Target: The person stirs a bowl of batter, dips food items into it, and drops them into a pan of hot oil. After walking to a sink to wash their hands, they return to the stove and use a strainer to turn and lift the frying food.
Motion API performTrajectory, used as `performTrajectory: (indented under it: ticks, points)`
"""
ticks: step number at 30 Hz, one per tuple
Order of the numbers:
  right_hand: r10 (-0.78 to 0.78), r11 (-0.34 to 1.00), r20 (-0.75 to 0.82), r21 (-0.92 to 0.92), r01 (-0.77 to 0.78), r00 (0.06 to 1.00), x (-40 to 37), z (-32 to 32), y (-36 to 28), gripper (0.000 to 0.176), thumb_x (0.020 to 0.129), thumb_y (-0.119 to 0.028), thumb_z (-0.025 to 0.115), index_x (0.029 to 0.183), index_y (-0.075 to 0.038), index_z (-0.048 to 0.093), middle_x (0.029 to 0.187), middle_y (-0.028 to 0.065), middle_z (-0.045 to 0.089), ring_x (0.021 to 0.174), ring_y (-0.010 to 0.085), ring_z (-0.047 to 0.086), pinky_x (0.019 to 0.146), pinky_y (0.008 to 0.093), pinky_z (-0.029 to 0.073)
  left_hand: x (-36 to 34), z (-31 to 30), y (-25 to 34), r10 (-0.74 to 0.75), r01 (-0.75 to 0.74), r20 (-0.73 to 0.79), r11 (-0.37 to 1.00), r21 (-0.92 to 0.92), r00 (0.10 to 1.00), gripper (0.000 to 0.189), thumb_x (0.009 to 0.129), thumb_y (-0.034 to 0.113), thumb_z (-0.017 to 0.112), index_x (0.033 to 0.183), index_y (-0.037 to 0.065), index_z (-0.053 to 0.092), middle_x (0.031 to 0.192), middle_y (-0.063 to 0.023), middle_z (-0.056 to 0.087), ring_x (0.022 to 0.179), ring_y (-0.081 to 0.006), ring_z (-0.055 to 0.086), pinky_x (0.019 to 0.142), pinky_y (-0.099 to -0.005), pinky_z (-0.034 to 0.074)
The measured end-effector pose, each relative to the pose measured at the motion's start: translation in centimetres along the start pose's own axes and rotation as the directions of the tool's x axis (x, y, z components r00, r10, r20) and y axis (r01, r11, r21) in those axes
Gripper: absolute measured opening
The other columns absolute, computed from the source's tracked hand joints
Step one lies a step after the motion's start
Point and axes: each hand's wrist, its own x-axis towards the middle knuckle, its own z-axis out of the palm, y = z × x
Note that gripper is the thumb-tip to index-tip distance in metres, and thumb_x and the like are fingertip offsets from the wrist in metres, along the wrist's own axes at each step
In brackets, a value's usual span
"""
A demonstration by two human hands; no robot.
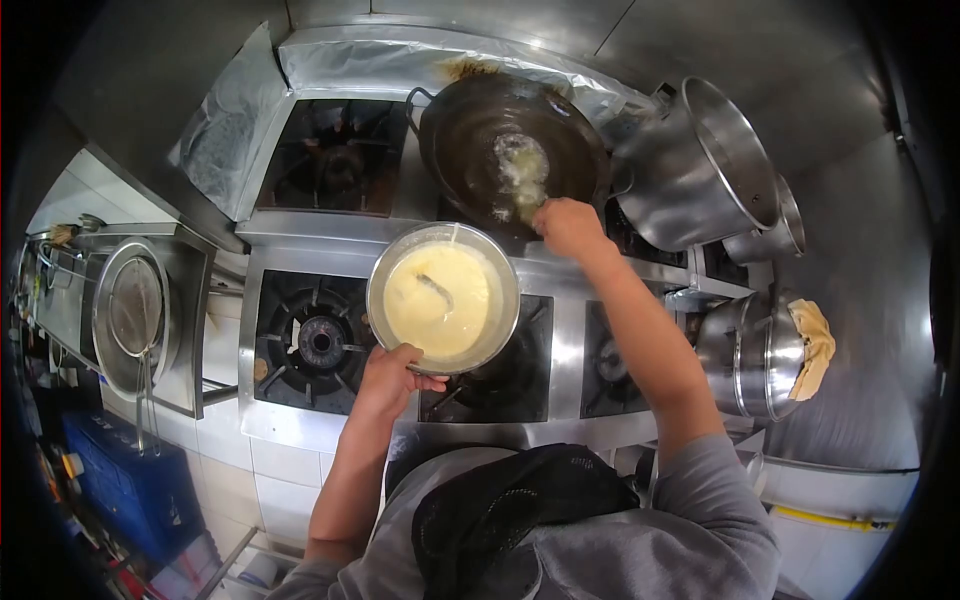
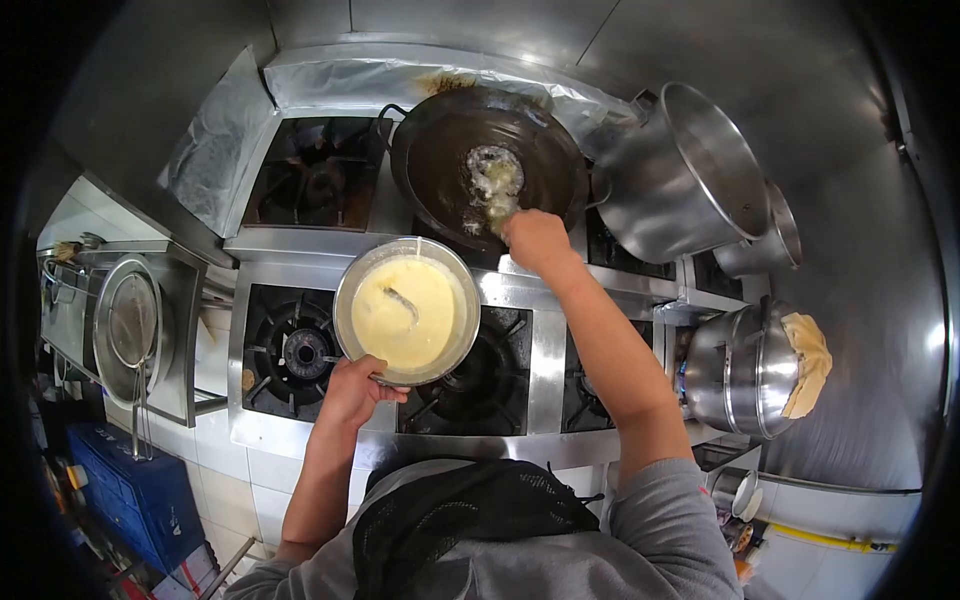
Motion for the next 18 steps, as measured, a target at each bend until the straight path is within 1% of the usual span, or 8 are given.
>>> performTrajectory:
  ticks: [2, 6, 9, 10, 12, 14, 15, 18]
  points:
    - [0.001, 0.996, 0.036, -0.087, 0.002, 0.999, -0.5, 0.5, -0.3, 0.012, 0.077, -0.011, 0.065, 0.084, -0.011, 0.074, 0.092, 0.0122, 0.071, 0.093, 0.0325, 0.068, 0.077, 0.0459, 0.055, -0.4, 0.2, -0.2, 0.058, -0.058, -0.004, 0.997, -0.051, 0.998, 0.034, 0.089, 0.005, 0.052, 0.118, -0.014, 0.055, 0.093, -0.0255, 0.069, 0.068, -0.0333, 0.071, 0.056, -0.0409, 0.061]
    - [-0.045, 0.993, 0.085, -0.108, 0.054, 0.995, -1.2, -1.6, -1.8, 0.012, 0.079, -0.012, 0.065, 0.087, -0.011, 0.074, 0.093, 0.0135, 0.070, 0.097, 0.0324, 0.067, 0.078, 0.0458, 0.055, -0.6, 0.2, -0.5, 0.079, -0.080, -0.039, 0.996, -0.027, 0.996, 0.035, 0.090, 0.004, 0.051, 0.119, -0.015, 0.053, 0.093, -0.0265, 0.069, 0.068, -0.0340, 0.071, 0.056, -0.0416, 0.061]
    - [-0.008, 0.994, -0.147, 0.108, 0.024, 0.989, -1.9, -6.4, -5.3, 0.012, 0.082, -0.014, 0.061, 0.087, -0.010, 0.072, 0.095, 0.0127, 0.070, 0.093, 0.0339, 0.067, 0.078, 0.0461, 0.055, -0.5, 0.3, -0.7, 0.081, -0.081, -0.038, 0.997, -0.002, 0.996, 0.035, 0.090, 0.005, 0.050, 0.120, -0.015, 0.052, 0.093, -0.0272, 0.068, 0.069, -0.0345, 0.071, 0.056, -0.0432, 0.062]
    - [-0.013, 0.994, -0.147, 0.108, 0.029, 0.989, -2.1, -7.4, -7.3, 0.012, 0.082, -0.014, 0.061, 0.087, -0.010, 0.072, 0.095, 0.0127, 0.070, 0.093, 0.0339, 0.067, 0.078, 0.0461, 0.055, -0.5, 0.3, -0.9, 0.083, -0.083, -0.041, 0.997, -0.005, 0.996, 0.035, 0.090, 0.005, 0.050, 0.120, -0.015, 0.052, 0.093, -0.0272, 0.068, 0.069, -0.0345, 0.071, 0.056, -0.0432, 0.062]
    - [-0.091, 0.931, -0.043, 0.352, 0.101, 0.995, -2.5, -8.5, -11.0, 0.011, 0.083, -0.016, 0.062, 0.086, -0.011, 0.071, 0.095, 0.0111, 0.069, 0.088, 0.0344, 0.068, 0.075, 0.0468, 0.054, -0.2, 0.6, -1.0, 0.065, -0.065, -0.002, 0.998, 0.008, 0.998, 0.036, 0.090, 0.005, 0.050, 0.120, -0.015, 0.052, 0.093, -0.0269, 0.068, 0.069, -0.0346, 0.071, 0.057, -0.0431, 0.062]
    - [-0.289, 0.915, -0.035, 0.285, 0.287, 0.957, -3.3, -6.8, -13.7, 0.013, 0.084, -0.019, 0.063, 0.088, -0.009, 0.071, 0.092, 0.0126, 0.070, 0.084, 0.0343, 0.069, 0.072, 0.0461, 0.055, -0.1, 1.2, -1.1, 0.074, -0.074, 0.007, 0.997, 0.000, 0.997, 0.036, 0.090, 0.005, 0.050, 0.120, -0.015, 0.052, 0.093, -0.0269, 0.068, 0.069, -0.0348, 0.071, 0.057, -0.0431, 0.062]
    - [-0.289, 0.915, -0.035, 0.285, 0.286, 0.957, -3.6, -6.3, -14.6, 0.013, 0.084, -0.019, 0.063, 0.088, -0.009, 0.071, 0.092, 0.0126, 0.070, 0.084, 0.0343, 0.069, 0.072, 0.0461, 0.055, -0.1, 1.4, -1.2, 0.080, -0.080, 0.007, 0.997, -0.014, 0.997, 0.036, 0.090, 0.005, 0.050, 0.119, -0.016, 0.052, 0.093, -0.0270, 0.068, 0.069, -0.0349, 0.071, 0.056, -0.0432, 0.062]
    - [-0.296, 0.942, 0.029, 0.174, 0.287, 0.955, -3.5, -4.8, -16.7, 0.020, 0.084, -0.022, 0.066, 0.098, -0.009, 0.072, 0.095, 0.0131, 0.069, 0.083, 0.0342, 0.070, 0.074, 0.0444, 0.055, 0.0, 1.7, -1.6, 0.081, -0.081, 0.012, 0.997, 0.018, 0.997, 0.038, 0.089, 0.005, 0.047, 0.121, -0.015, 0.052, 0.096, -0.0260, 0.069, 0.071, -0.0328, 0.072, 0.057, -0.0404, 0.063]
